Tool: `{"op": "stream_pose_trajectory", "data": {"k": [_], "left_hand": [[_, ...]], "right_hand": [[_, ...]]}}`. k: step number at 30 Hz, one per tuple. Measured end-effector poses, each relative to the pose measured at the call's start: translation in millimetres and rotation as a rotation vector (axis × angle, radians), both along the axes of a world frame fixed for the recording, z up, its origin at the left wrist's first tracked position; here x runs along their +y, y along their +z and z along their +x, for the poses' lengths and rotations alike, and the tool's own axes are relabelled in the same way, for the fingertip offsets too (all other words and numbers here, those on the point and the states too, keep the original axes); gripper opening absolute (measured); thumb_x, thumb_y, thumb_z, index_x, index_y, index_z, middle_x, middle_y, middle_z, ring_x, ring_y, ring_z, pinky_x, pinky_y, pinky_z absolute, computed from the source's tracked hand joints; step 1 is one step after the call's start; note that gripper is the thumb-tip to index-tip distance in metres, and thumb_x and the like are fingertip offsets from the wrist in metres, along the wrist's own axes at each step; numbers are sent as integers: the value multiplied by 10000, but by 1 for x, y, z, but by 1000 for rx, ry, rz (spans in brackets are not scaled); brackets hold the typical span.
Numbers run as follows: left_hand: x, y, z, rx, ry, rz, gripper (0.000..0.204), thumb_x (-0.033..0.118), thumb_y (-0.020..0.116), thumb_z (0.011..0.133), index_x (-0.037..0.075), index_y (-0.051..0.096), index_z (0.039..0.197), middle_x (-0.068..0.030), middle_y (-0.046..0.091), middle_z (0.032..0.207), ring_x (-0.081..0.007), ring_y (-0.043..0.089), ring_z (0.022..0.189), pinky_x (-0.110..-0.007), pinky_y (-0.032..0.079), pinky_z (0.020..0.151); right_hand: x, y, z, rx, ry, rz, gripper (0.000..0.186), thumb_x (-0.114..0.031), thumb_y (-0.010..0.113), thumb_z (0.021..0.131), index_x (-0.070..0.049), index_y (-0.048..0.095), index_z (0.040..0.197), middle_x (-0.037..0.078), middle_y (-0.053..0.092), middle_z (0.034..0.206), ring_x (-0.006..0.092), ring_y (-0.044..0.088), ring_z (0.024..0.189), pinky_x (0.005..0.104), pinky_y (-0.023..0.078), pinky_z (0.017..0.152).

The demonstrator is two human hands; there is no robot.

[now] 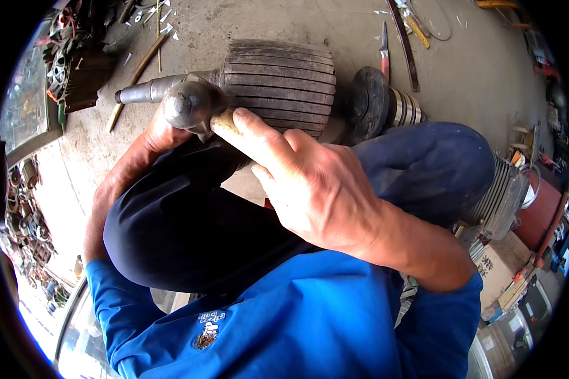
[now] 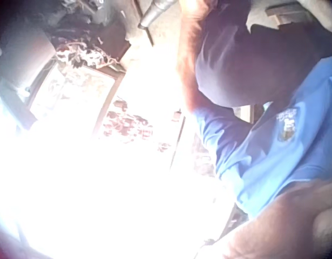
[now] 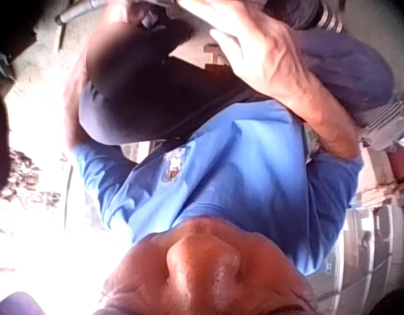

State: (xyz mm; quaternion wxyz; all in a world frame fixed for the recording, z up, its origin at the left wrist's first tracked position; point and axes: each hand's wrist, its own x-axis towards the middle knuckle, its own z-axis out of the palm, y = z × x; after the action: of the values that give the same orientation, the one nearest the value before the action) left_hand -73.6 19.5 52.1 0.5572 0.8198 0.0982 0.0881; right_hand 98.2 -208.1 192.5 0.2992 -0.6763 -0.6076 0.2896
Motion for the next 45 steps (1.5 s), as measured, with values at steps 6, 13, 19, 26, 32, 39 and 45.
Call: {"op": "stream_pose_trajectory", "data": {"k": [6, 13, 19, 26, 32, 39, 45], "left_hand": [[5, -1, -1, -18, -94, 333, 345, 97, 754, 753, 38, 710, 1090, -147, 717, 1077, -370, 723, 902, -422, 600, 781], [6, 35, 1, 13, -209, 372, 457, 198, 804, 727, 68, 698, 1153, -134, 717, 1144, -328, 731, 984, -413, 606, 819], [6, 33, 7, 171, -134, 216, 448, 191, 776, 752, 36, 692, 1164, -142, 716, 1155, -350, 729, 981, -421, 607, 837], [-3, 42, 8, 13, -104, 357, 402, -13, 676, 806, 18, 686, 1206, -173, 732, 1128, -362, 733, 988, -406, 597, 850], [-3, 38, 11, 61, -39, 269, 280, -5, 666, 889, 21, 689, 1167, -158, 739, 1088, -347, 737, 953, -399, 590, 810], [12, 12, 10, 2, -57, 265, 239, 48, 681, 900, 22, 687, 1138, -185, 724, 948, -375, 723, 835, -436, 573, 728], [7, 4, 19, 27, -18, 185, 206, 117, 692, 951, 31, 680, 1138, -192, 688, 881, -419, 683, 794, -471, 549, 689]], "right_hand": [[-14, 4, -15, 30, -30, 91, 592, 47, 745, 856, 74, 523, 1403, 233, 710, 1081, 361, 746, 885, 404, 625, 753], [-9, -1, -20, -55, -17, 27, 645, -48, 763, 856, -33, 544, 1463, 81, 527, 759, 207, 573, 543, 359, 532, 476], [-12, 0, -19, -142, -7, 48, 598, -76, 753, 883, -38, 565, 1449, 59, 498, 701, 187, 562, 509, 359, 505, 437], [-32, -4, -24, 33, -11, 29, 743, -85, 829, 784, -39, 548, 1471, 68, 554, 762, 225, 625, 609, 375, 548, 539], [-32, -4, -23, 140, -31, 5, 743, 3, 813, 775, 4, 534, 1464, 113, 629, 840, 257, 652, 650, 379, 578, 589], [-11, 17, 14, 287, -117, 105, 585, -62, 677, 983, 104, 438, 1490, 275, 630, 1364, 323, 692, 1189, 345, 550, 976], [13, 27, 31, 189, -62, 62, 528, -56, 593, 1016, 77, 424, 1499, 239, 651, 1331, 276, 699, 1118, 341, 531, 945]]}}
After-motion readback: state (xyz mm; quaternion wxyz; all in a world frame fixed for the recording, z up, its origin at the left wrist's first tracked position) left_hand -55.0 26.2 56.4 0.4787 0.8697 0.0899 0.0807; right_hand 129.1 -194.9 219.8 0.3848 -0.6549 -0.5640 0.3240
